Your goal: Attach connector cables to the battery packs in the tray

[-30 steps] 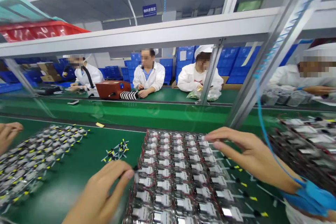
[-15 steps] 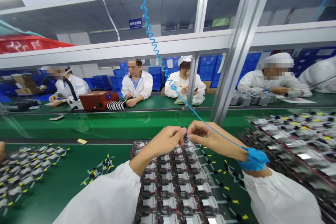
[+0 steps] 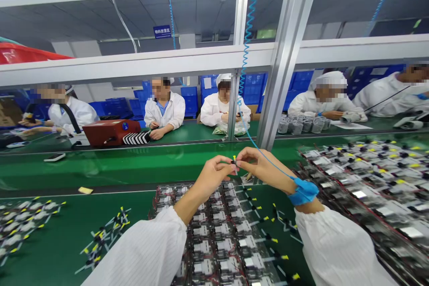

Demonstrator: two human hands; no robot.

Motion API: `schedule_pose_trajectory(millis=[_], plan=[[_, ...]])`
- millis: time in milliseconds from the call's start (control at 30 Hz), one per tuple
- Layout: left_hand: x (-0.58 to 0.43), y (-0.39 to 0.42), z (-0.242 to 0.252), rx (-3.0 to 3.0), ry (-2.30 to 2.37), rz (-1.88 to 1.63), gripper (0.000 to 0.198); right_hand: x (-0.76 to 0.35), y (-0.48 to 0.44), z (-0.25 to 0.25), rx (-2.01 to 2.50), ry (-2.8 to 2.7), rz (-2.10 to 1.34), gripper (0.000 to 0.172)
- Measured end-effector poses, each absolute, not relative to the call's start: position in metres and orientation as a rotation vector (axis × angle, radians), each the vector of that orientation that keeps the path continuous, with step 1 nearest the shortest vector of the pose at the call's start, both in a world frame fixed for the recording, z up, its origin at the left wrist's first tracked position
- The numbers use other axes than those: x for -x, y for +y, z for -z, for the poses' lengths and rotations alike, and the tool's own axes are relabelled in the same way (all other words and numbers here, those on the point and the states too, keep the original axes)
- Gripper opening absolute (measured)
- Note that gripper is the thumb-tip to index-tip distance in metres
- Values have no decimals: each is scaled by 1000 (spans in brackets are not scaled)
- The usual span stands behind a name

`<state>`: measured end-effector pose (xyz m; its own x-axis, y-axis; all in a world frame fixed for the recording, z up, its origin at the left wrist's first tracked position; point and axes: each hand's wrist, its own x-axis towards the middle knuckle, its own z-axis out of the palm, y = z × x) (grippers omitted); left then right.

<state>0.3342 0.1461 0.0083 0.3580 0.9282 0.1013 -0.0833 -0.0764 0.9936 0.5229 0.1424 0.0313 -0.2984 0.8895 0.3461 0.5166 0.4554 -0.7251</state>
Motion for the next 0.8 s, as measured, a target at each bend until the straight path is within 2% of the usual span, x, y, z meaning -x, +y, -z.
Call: schedule_pose_trajectory(millis=[100,200,333,467,667,800], plan=[[-337,149,-8,-1602,875,-1094,31,-531,143,-30,1240,-1950,-618,26],[-340,153,-8,-1893,903,-1121,20,-537,150,-22,1217,-1969,-751,37],[-342,160,1,-2206,945,-997,16,-540,164,-7,1162,-1960,-864,34],[-334,172,26,-2575,1074,-778,27,-549,179,6,1223,-1879,-811,33],[-320,185,62,-2837,981,-420,43,-559,196,24,1275,-1853,-839,37],[-320,189,66,-2919,980,-332,44,-557,204,37,1289,-1863,-894,31]])
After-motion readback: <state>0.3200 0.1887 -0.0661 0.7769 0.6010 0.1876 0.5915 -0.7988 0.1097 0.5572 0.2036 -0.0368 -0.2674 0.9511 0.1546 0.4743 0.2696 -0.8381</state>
